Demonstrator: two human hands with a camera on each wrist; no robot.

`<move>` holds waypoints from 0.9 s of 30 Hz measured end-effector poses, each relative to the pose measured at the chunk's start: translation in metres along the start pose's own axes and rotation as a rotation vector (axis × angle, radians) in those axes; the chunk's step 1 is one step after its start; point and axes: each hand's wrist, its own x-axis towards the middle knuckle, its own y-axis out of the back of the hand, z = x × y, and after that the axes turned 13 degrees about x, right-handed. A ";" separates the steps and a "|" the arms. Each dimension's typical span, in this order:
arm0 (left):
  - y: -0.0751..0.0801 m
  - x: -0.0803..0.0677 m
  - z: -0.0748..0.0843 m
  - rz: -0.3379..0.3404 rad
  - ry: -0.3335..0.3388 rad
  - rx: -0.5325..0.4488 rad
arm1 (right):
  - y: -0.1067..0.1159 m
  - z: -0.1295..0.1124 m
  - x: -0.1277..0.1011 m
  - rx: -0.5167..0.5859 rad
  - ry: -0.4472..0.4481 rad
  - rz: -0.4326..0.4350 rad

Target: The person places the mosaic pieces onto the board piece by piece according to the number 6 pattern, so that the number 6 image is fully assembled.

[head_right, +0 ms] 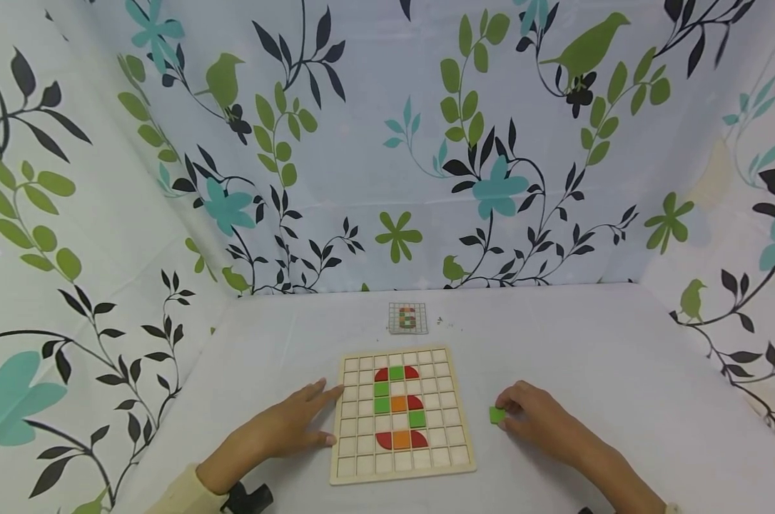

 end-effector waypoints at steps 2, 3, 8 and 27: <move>0.000 0.001 0.000 0.003 -0.001 0.002 | 0.001 -0.002 0.003 -0.015 0.003 0.003; 0.000 0.001 0.000 0.004 -0.003 0.003 | 0.002 -0.004 0.005 -0.018 0.002 0.004; -0.001 0.001 0.000 0.010 -0.010 0.003 | 0.004 -0.012 0.014 -0.030 -0.008 0.001; -0.002 0.001 -0.002 0.000 0.000 -0.015 | -0.042 -0.064 0.057 0.012 0.029 -0.107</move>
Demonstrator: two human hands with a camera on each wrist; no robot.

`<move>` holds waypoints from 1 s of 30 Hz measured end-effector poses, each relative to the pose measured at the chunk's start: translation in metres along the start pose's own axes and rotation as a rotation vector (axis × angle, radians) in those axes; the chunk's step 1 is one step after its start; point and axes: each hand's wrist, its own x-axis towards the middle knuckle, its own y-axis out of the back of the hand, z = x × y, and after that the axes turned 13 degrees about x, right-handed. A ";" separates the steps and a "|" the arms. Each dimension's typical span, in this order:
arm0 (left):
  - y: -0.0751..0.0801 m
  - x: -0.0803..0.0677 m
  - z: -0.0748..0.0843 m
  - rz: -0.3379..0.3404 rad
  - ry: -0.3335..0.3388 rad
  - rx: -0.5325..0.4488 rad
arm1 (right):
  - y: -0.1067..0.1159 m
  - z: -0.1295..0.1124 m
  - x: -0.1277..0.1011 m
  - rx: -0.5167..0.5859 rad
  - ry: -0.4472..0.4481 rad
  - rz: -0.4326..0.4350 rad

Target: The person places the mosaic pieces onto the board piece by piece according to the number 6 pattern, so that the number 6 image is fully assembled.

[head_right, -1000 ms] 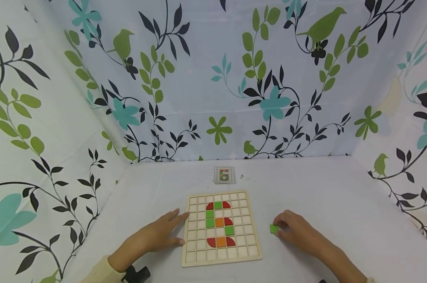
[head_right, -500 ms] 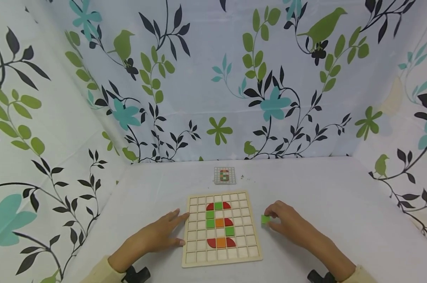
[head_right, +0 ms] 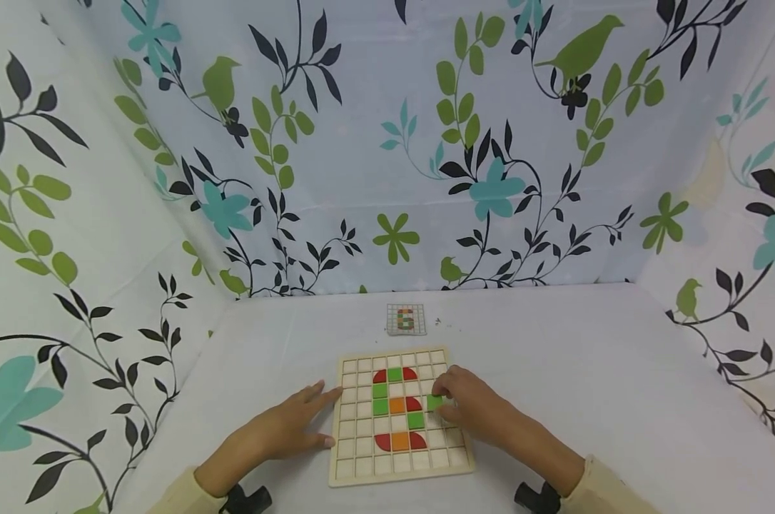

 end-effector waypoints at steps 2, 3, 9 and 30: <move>0.000 0.000 0.000 -0.004 -0.003 -0.008 | -0.006 -0.005 0.004 0.003 -0.011 -0.012; 0.000 -0.001 0.000 -0.004 -0.006 -0.006 | -0.009 -0.007 0.006 0.006 -0.012 -0.015; 0.001 -0.002 0.001 0.004 -0.015 0.015 | -0.028 -0.018 0.021 -0.004 -0.014 -0.063; 0.000 -0.002 0.001 -0.011 0.003 -0.020 | -0.056 -0.037 0.046 -0.182 0.088 -0.200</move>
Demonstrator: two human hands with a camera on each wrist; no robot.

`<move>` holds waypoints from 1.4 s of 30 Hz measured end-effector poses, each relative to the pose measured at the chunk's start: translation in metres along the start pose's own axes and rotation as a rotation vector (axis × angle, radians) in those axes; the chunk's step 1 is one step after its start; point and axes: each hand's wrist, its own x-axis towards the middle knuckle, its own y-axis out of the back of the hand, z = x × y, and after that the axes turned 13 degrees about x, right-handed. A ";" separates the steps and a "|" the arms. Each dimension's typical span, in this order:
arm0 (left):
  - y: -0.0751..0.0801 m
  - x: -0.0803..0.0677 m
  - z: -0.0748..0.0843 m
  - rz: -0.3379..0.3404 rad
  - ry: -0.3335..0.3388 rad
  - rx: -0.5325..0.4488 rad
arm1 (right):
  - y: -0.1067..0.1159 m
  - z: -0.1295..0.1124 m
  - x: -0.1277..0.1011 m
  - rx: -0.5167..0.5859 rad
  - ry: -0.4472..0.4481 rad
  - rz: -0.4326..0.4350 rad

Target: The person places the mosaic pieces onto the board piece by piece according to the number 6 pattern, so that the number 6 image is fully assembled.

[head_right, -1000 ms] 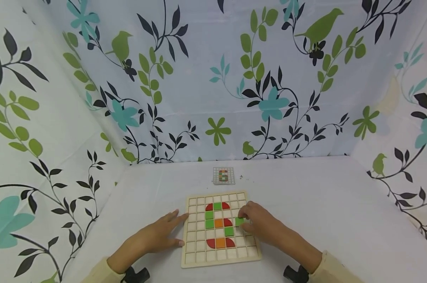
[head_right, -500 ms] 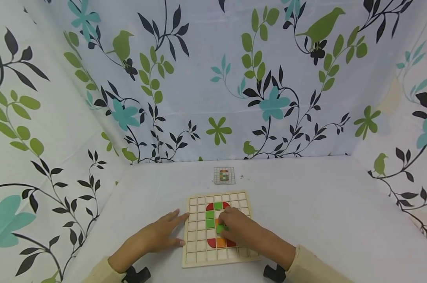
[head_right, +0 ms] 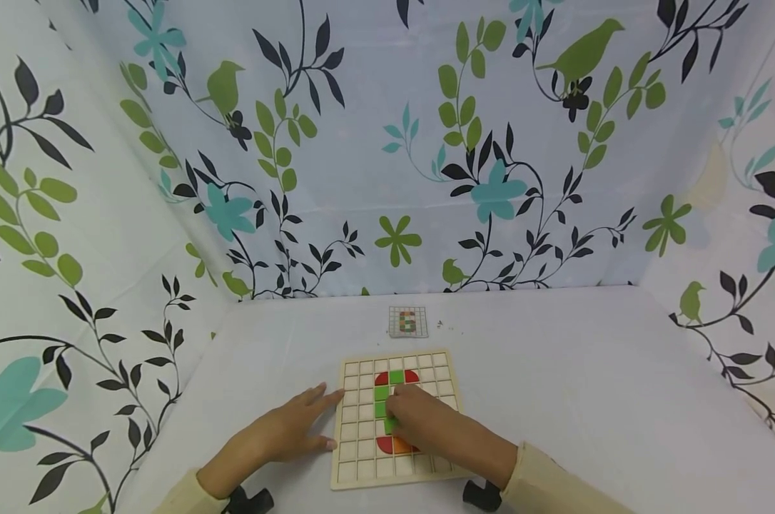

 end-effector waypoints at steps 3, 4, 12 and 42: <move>0.000 0.000 0.001 -0.008 0.008 -0.009 | 0.001 -0.001 0.000 0.014 -0.005 -0.011; 0.000 -0.001 0.001 -0.009 0.010 -0.011 | 0.001 -0.001 0.001 0.019 -0.003 -0.015; 0.002 -0.002 0.001 0.003 -0.001 -0.007 | -0.001 -0.001 0.002 0.041 0.002 -0.011; 0.001 -0.003 -0.001 0.035 -0.028 -0.009 | -0.008 -0.007 0.008 0.008 0.038 0.022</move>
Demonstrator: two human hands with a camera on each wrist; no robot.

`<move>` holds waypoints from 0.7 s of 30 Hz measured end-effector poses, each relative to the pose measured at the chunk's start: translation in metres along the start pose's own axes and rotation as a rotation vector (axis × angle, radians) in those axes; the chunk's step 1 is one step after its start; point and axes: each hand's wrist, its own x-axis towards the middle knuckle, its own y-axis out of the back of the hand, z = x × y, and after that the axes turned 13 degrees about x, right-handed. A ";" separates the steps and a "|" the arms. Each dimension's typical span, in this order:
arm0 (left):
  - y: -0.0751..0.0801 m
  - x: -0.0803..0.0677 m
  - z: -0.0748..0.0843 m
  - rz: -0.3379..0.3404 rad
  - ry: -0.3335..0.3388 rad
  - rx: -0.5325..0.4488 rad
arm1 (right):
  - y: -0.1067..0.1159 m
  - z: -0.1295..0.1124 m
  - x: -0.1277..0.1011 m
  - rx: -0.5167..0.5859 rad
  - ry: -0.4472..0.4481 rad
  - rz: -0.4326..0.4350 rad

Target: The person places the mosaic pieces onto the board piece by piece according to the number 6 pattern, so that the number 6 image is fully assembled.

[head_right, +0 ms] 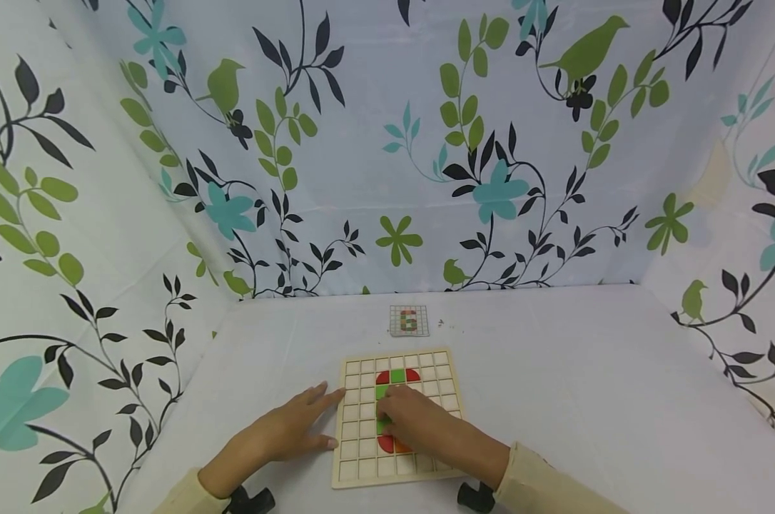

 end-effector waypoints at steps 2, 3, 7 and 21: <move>0.000 0.000 0.000 -0.002 0.001 0.003 | -0.001 0.000 0.000 -0.003 0.003 0.002; 0.000 0.000 0.001 -0.004 0.002 0.002 | -0.001 0.000 0.000 -0.006 0.005 0.004; 0.002 0.000 0.001 -0.016 0.010 -0.005 | -0.002 0.001 0.001 -0.013 0.010 0.010; 0.002 0.002 -0.001 -0.036 0.031 -0.008 | 0.019 0.009 -0.008 -0.009 0.008 0.067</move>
